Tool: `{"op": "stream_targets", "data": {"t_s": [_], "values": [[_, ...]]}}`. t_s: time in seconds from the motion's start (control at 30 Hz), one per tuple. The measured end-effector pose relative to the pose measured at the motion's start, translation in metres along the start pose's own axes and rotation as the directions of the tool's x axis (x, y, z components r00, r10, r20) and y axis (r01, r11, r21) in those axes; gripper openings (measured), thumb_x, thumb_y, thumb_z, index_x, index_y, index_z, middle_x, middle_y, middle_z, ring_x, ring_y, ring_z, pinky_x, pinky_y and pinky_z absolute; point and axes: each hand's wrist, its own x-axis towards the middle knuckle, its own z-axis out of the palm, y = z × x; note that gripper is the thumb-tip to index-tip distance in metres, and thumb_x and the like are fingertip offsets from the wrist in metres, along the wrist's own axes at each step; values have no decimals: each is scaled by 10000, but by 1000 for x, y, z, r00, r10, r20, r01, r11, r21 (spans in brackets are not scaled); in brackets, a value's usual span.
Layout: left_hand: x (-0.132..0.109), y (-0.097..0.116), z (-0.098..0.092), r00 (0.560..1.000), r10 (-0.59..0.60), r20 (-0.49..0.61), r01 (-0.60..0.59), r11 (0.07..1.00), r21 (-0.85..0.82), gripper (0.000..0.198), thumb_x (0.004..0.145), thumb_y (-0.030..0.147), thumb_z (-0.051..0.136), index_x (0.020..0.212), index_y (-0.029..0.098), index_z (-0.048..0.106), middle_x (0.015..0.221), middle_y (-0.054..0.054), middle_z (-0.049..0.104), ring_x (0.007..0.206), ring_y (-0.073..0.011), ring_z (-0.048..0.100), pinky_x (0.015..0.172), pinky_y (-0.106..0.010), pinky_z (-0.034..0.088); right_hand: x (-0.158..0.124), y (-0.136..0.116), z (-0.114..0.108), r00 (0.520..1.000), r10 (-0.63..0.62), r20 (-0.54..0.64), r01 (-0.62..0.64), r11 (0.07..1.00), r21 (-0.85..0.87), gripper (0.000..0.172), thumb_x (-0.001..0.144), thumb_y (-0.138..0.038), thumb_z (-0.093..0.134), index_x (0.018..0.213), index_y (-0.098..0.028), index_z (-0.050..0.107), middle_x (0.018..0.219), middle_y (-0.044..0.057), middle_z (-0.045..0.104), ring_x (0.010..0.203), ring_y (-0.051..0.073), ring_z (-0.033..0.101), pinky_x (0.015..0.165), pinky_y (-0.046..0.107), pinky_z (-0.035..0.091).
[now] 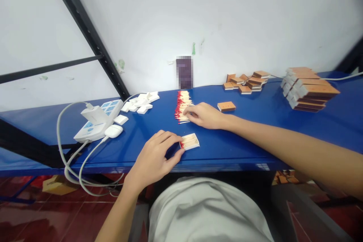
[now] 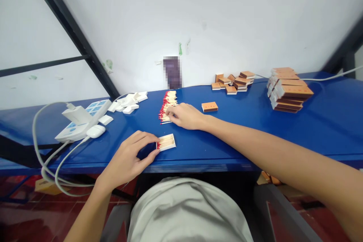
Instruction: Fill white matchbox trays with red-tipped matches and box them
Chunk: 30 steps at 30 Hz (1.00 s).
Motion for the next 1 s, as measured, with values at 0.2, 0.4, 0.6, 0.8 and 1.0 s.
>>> {"op": "stream_targets", "data": {"t_s": [0.2, 0.4, 0.6, 0.8, 1.0], "values": [[0, 1, -1, 1000, 7, 0, -7, 1000, -1, 125, 973, 239, 577, 1087, 211, 621, 1099, -25, 670, 956, -197, 553, 884, -344, 441, -4, -10, -3, 999, -34, 39, 35, 999, -13, 256, 911, -202, 510, 1037, -188, 732, 750, 22, 698, 653, 140, 580, 646, 245, 352], [0, 0, -1, 1000, 2, 1, -2, 1000, -8, 134, 974, 238, 575, 1096, 214, 624, 1100, -29, 671, 958, -199, 555, 877, -346, 443, -5, -9, -2, 999, 49, 0, -48, 996, -70, 288, 890, -224, 516, 1089, -197, 723, 788, 32, 716, 684, 157, 600, 666, 254, 363], [0, 0, 0, 1000, 1, 2, -1, 1000, 7, 134, 973, 241, 576, 1096, 217, 622, 1106, -23, 670, 962, -200, 554, 876, -348, 442, -7, -16, -6, 998, 3, 55, 0, 998, -57, 222, 855, -214, 535, 948, -214, 736, 768, 11, 703, 646, 133, 565, 616, 245, 322], [0, 0, 0, 1000, 2, 4, -2, 1000, 7, 135, 973, 245, 577, 1098, 218, 620, 1106, -24, 669, 961, -200, 554, 880, -350, 440, -9, -21, -8, 998, -13, 60, 17, 998, -56, 233, 848, -193, 527, 947, -211, 737, 744, 7, 694, 639, 128, 548, 605, 246, 303], [1, 0, 0, 1000, 9, 5, -9, 1000, 11, 126, 971, 240, 578, 1089, 216, 616, 1101, -24, 670, 956, -201, 556, 882, -351, 438, -9, -22, -9, 997, -14, 72, 17, 999, -41, 267, 862, -195, 520, 1006, -210, 744, 759, 15, 702, 643, 132, 563, 616, 245, 314]]}}
